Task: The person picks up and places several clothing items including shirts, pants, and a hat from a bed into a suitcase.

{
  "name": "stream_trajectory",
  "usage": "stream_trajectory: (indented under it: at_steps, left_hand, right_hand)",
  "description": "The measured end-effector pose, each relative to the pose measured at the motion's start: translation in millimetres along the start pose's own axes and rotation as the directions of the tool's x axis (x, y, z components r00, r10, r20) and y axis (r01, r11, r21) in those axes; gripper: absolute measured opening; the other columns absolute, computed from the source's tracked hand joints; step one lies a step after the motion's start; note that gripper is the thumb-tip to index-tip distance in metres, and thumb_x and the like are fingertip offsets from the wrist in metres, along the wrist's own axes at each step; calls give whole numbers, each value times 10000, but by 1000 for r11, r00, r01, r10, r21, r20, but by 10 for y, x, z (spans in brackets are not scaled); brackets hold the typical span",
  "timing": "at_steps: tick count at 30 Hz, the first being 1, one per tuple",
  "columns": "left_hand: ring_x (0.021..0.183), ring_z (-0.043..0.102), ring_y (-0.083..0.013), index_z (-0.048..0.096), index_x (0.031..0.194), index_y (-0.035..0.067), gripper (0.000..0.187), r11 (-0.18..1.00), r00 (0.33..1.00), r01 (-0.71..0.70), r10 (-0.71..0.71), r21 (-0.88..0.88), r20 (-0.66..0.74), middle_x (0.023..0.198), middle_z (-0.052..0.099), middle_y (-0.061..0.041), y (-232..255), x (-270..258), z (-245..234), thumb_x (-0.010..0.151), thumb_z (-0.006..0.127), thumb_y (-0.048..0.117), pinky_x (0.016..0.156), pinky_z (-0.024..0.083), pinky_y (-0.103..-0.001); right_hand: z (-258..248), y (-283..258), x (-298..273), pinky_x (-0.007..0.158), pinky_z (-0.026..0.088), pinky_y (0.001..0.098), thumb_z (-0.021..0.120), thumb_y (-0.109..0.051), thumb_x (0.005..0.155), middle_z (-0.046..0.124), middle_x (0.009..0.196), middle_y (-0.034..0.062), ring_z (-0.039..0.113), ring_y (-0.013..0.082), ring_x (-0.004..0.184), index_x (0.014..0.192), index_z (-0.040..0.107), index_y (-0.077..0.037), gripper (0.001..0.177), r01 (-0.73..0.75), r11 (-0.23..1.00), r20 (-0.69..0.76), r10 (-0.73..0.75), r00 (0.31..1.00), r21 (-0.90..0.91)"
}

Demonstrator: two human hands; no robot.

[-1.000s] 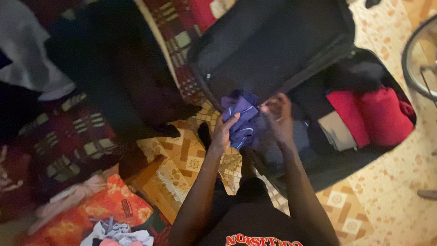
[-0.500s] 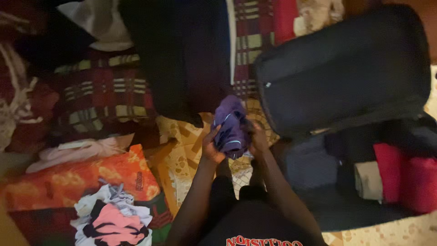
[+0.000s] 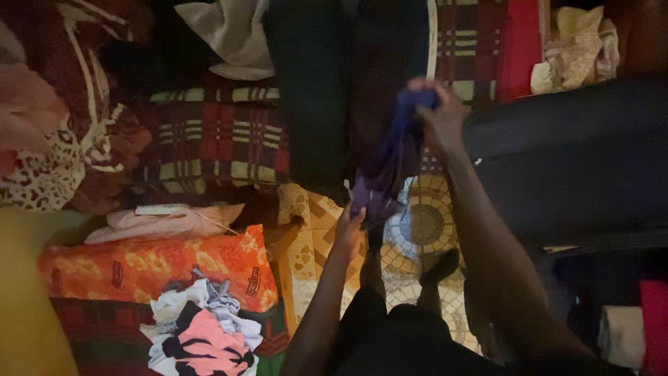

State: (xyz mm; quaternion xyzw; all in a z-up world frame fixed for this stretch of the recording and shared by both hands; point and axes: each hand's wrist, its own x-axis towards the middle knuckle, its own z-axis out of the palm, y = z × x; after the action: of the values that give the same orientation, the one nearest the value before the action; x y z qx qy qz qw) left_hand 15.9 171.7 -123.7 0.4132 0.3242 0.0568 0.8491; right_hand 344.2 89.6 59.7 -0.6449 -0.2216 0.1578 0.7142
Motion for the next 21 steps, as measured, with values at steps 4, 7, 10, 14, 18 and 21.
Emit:
stream_trajectory:
  at_steps: [4, 7, 10, 14, 18, 21]
  left_hand:
    - [1184, 444, -225, 268, 1636, 127, 943, 947, 987, -29, 79, 321, -143, 1598, 400, -129, 47, 861, 60, 906, 761, 466, 969, 374, -424]
    - [1339, 492, -187, 344, 1593, 69, 845, 889, 979, -162, 201, 429, -47, 1545, 460, -160, 50, 1178, 119, 974, 763, 464, 1084, 419, -359]
    - [1158, 643, -168, 498, 1487, 48, 625, 913, 994, -113, 105, 392, 41, 1356, 640, -141, 26, 1144, 381, 983, 695, 361, 983, 502, -311]
    - [895, 600, -169, 608, 1370, 54, 371, 807, 994, -61, -4, 588, 109, 1159, 716, -71, -112, 735, 954, 1042, 588, 226, 778, 496, -321]
    - [949, 663, -176, 642, 1325, 61, 325, 728, 944, -254, 43, 636, 328, 1121, 694, -77, -438, 146, 1688, 1050, 563, 214, 845, 533, -319]
    - [1019, 678, -180, 606, 1327, 86, 344, 600, 887, -206, -220, 773, 407, 1142, 703, -75, -730, -339, 2193, 1057, 633, 297, 906, 538, -337]
  right_hand:
    - [165, 296, 915, 985, 527, 481, 795, -213, 946, 575, 1392, 262, 619, 423, 1201, 1500, 420, 2, 702, 244, 773, 199, -155, 968, -585]
    - [143, 534, 871, 977, 537, 472, 843, -310, 951, 579, 1360, 275, 631, 437, 1212, 1527, 361, 10, 816, 186, 767, 41, -205, 978, -614]
    - [71, 797, 86, 914, 557, 438, 722, -257, 1050, 680, 1235, 208, 697, 338, 1122, 1459, 506, -52, 506, -28, 760, -152, -93, 984, -649]
    - [-99, 1049, -1456, 764, 519, 409, 633, -251, 989, 683, 1056, 159, 657, 228, 915, 1273, 602, -29, 362, -347, 855, -372, 200, 907, -386]
    - [-476, 965, -2894, 747, 532, 450, 624, -242, 992, 695, 1049, 198, 687, 311, 896, 1160, 689, -67, 251, -665, 632, -596, 373, 712, -398]
    - [-895, 892, -3684, 722, 545, 437, 604, -272, 976, 704, 975, 169, 698, 320, 827, 1233, 694, -91, 327, -705, 658, -734, 337, 590, -264]
